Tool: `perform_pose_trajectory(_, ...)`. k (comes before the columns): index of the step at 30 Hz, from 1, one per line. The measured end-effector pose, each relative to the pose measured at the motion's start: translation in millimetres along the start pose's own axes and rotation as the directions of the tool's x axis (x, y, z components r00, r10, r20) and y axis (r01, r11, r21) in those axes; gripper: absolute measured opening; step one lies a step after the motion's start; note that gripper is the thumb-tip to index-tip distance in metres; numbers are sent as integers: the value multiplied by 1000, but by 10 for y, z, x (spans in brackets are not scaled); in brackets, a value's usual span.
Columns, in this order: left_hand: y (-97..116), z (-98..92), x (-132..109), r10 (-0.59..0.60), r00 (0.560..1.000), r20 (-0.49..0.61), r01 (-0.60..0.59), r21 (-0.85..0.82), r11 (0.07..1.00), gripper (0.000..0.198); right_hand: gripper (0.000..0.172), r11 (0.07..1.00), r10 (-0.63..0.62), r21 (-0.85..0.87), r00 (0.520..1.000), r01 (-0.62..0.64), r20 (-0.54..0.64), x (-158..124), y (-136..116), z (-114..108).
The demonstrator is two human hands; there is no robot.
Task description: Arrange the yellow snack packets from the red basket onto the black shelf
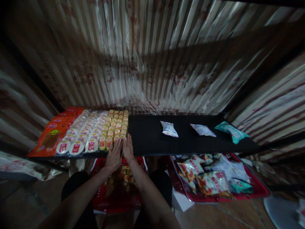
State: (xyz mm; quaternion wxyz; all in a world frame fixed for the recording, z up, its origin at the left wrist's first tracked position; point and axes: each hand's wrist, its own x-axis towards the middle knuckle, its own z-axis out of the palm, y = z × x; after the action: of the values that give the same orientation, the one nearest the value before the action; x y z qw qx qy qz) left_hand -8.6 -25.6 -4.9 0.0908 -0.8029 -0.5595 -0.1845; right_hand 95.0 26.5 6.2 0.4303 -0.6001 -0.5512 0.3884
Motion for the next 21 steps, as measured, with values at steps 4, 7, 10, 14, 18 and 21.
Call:
perform_pose_trajectory(4, -8, 12, 16, 15, 1000, 1, -15, 10, 1000, 62, 75, 999, 38, 14, 998, -39, 55, -24, -91, 50)
perform_pose_trajectory(7, -12, 21, 19, 10, 1000, -9, -10, -1, 1000, 61, 75, 999, 53, 7, 997, -54, 52, -28, -123, 30)
perform_pose_trajectory(10, -16, 49, 10, 0, 1000, -23, -1, -13, 1000, 62, 75, 998, 58, -4, 998, -58, 36, -27, -127, 29)
perform_pose_trajectory(14, -20, 90, -1, 4, 999, -43, -5, -33, 999, 64, 74, 999, 39, -27, 998, -37, 46, -25, -110, 73)
perform_pose_trajectory(18, -24, 70, -2, 14, 998, -63, -17, -57, 998, 65, 78, 999, 32, -33, 999, -32, 1, -38, -85, 81)
perform_pose_trajectory(21, -36, 24, -13, 28, 995, -94, -34, -69, 997, 62, 79, 1000, 20, -12, 997, -20, -74, -97, -56, 45)
